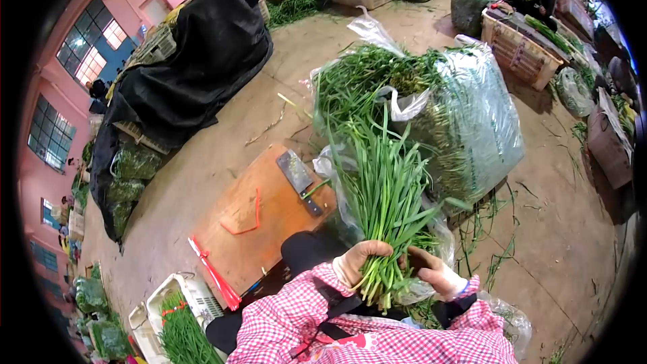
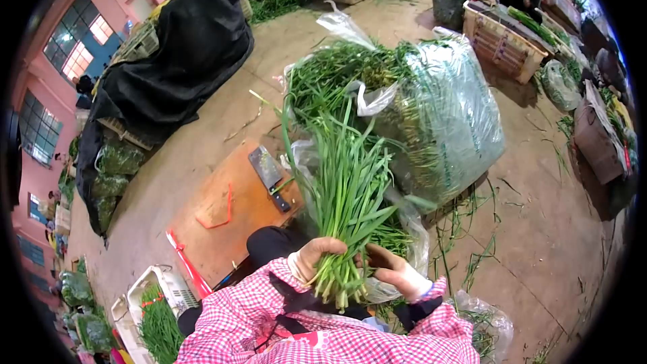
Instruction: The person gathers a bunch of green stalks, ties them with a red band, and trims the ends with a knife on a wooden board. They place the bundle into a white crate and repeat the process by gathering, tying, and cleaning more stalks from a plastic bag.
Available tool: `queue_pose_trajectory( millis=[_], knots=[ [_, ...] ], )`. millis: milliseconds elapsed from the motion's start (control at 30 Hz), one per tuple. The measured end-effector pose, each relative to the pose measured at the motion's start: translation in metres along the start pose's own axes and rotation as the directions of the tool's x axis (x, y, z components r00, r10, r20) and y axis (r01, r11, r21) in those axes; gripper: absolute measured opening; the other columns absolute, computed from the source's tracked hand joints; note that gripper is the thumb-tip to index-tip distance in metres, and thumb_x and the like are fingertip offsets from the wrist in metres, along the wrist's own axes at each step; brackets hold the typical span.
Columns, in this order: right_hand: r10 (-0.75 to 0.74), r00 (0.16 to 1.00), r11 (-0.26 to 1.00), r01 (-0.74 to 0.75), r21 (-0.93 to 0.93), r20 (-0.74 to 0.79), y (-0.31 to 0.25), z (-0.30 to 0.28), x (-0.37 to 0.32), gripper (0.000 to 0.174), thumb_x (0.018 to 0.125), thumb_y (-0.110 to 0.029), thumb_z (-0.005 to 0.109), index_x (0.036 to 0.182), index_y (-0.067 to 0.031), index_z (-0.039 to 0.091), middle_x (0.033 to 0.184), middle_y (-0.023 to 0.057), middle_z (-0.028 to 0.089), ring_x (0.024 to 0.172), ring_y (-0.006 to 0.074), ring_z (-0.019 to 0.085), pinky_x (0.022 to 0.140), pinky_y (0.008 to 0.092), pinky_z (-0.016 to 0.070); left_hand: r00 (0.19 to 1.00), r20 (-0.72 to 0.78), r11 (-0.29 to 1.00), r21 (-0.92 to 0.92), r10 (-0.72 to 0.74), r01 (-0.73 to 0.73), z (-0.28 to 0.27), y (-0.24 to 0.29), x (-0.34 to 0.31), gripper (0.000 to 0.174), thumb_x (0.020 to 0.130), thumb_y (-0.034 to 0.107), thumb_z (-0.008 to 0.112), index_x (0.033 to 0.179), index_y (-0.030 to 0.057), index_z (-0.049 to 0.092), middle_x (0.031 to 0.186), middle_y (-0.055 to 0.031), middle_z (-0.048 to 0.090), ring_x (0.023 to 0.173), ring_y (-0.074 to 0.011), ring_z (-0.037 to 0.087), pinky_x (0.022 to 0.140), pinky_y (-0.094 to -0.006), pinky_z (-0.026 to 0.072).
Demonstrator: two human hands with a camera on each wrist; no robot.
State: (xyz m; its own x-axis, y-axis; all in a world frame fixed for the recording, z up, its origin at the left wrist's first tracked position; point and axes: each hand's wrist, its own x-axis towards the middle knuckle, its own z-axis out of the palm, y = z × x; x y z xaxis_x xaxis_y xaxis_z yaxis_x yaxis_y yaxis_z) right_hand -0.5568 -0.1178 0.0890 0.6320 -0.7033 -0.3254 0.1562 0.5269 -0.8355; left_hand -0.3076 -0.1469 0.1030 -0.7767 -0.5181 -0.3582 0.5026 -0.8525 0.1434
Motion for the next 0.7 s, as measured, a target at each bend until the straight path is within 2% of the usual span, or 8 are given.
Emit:
queue_pose_trajectory(
  millis=[133,200,267,333,500,533,633,700],
  knots=[
    [-0.231,0.972,0.973,0.231,0.022,0.032,-0.024,0.025,0.047,0.08,0.089,-0.053,0.062,0.145,-0.0014,0.037,0.142,0.011,0.048,0.129,0.0235,0.046,0.109,0.0379,0.034,0.996,-0.066,0.941,0.336,0.061,-0.036,0.024,0.002,-0.026,0.045,0.085,0.006,0.062,0.128,-0.0011,0.054,0.108,-0.0168,0.067,0.095,-0.0272,0.067,0.087,-0.0398,0.0559],
    [-0.25,0.962,0.915,0.197,0.352,0.111,-0.049,0.047,0.061,0.078,0.088,-0.057,0.062,0.143,-0.0061,0.04,0.138,0.0095,0.052,0.124,0.0228,0.051,0.106,0.0396,0.039,0.997,-0.019,0.892,0.445,-0.071,0.072,0.025,0.008,-0.048,0.052,0.082,0.002,0.065,0.132,0.0011,0.05,0.116,-0.0122,0.065,0.1,-0.0237,0.066,0.087,-0.0363,0.0533],
    [-0.276,0.96,0.884,0.234,0.405,0.047,-0.071,0.069,0.077,0.063,0.095,-0.051,0.055,0.138,-0.0051,0.047,0.132,0.0082,0.058,0.116,0.0222,0.057,0.1,0.0389,0.0458,0.993,-0.033,0.763,0.643,0.116,-0.068,0.031,0.009,-0.07,0.051,0.081,0.003,0.068,0.13,0.0007,0.053,0.115,-0.011,0.065,0.102,-0.0215,0.064,0.089,-0.0345,0.0517],
    [-0.348,0.937,0.831,0.301,0.469,0.015,-0.072,0.095,0.103,0.051,0.096,-0.037,0.058,0.133,-0.002,0.051,0.124,0.0103,0.062,0.109,0.0214,0.061,0.097,0.0359,0.048,0.999,-0.032,0.729,0.684,0.021,0.006,0.034,0.026,-0.095,0.054,0.08,0.001,0.069,0.131,0.0016,0.053,0.12,-0.0099,0.064,0.108,-0.0206,0.061,0.093,-0.0334,0.0487],
    [-0.341,0.939,0.895,0.308,0.322,0.049,-0.104,0.17,0.127,0.041,0.09,-0.029,0.067,0.121,-0.0039,0.059,0.103,0.0064,0.067,0.089,0.0149,0.064,0.076,0.0317,0.0537,0.907,-0.057,0.333,0.938,0.417,-0.094,0.041,0.037,-0.152,0.051,0.083,0.0,0.068,0.132,0.0023,0.052,0.118,-0.0086,0.064,0.106,-0.0197,0.062,0.092,-0.0336,0.0506],
    [-0.53,0.847,0.818,0.496,0.292,0.047,-0.098,0.18,0.141,0.037,0.091,-0.028,0.068,0.117,-0.0036,0.061,0.103,0.0056,0.068,0.089,0.0149,0.064,0.075,0.0321,0.0533,0.874,-0.078,0.402,0.905,0.479,-0.14,0.045,0.036,-0.163,0.051,0.084,0.0,0.068,0.132,0.0023,0.051,0.119,-0.0088,0.063,0.107,-0.02,0.062,0.092,-0.0343,0.0506],
    [-0.559,0.824,0.821,0.566,-0.076,0.098,-0.117,0.22,0.155,0.035,0.093,-0.03,0.065,0.116,-0.0025,0.064,0.102,0.0055,0.069,0.093,0.0161,0.064,0.084,0.0327,0.0513,0.712,-0.095,0.541,0.72,0.696,-0.434,0.05,0.034,-0.184,0.051,0.086,0.002,0.067,0.133,0.0021,0.05,0.122,-0.0094,0.06,0.106,-0.0207,0.061,0.09,-0.036,0.0517],
    [-0.614,0.756,0.718,0.654,-0.236,0.227,-0.115,0.233,0.179,0.032,0.089,-0.025,0.07,0.111,-0.0023,0.067,0.102,0.0071,0.071,0.09,0.0148,0.065,0.079,0.0306,0.0525,0.585,0.139,0.322,0.722,0.799,-0.612,0.048,0.047,-0.198,0.046,0.088,0.003,0.066,0.131,0.0019,0.05,0.12,-0.0085,0.061,0.107,-0.0201,0.06,0.089,-0.0333,0.0525]
  ],
)
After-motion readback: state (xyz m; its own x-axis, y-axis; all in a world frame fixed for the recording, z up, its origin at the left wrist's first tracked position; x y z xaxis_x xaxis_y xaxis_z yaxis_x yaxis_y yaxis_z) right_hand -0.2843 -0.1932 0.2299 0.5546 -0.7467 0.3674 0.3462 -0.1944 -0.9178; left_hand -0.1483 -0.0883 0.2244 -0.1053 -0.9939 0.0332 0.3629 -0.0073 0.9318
